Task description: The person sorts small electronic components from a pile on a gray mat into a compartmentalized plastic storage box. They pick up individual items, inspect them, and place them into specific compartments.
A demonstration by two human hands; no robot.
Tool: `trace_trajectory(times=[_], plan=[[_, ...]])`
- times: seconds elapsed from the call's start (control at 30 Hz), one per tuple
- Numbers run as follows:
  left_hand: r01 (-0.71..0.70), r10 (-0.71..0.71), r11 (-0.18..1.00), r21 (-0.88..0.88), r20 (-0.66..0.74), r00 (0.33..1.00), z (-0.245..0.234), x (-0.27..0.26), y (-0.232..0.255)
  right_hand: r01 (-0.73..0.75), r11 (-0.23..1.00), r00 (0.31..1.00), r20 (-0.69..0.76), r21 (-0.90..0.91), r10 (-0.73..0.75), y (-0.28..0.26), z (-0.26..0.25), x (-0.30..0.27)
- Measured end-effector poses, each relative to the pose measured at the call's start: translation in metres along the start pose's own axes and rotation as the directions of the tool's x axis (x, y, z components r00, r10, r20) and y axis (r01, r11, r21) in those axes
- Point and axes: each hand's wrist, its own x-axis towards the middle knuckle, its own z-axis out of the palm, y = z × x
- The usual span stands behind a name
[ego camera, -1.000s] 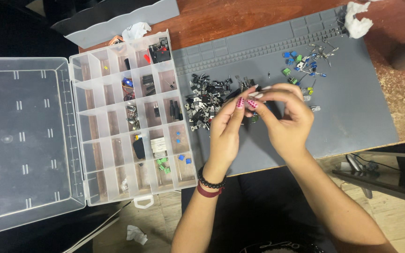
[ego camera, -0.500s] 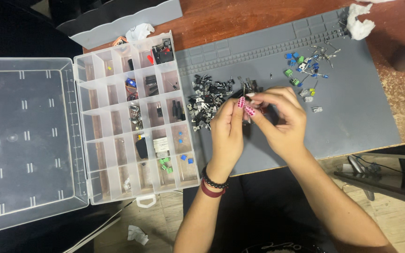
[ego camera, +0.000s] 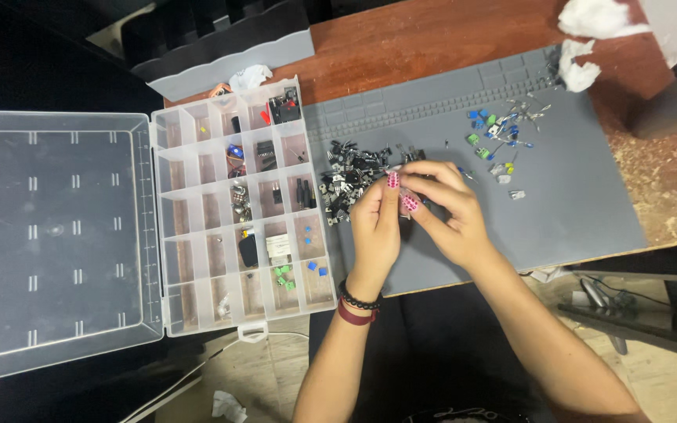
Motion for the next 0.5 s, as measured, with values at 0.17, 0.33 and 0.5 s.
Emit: trace_trajectory(times=[0.17, 0.33, 0.5], plan=[[0.023, -0.024, 0.998, -0.060, -0.010, 1.000, 0.001, 0.000, -0.007, -0.051, 0.997, 0.999, -0.013, 0.061, 0.052, 0.004, -0.002, -0.003], [0.082, -0.083, 0.989, -0.126, -0.003, 0.997, 0.003, -0.003, -0.031, -0.079, 0.994, 0.996, -0.046, 0.076, 0.083, 0.001, -0.003, -0.002], [0.086, -0.085, 0.987, -0.135, 0.012, 0.996, 0.002, -0.004, -0.040, -0.072, 0.997, 0.993, -0.091, 0.033, 0.075, -0.004, -0.003, -0.001]])
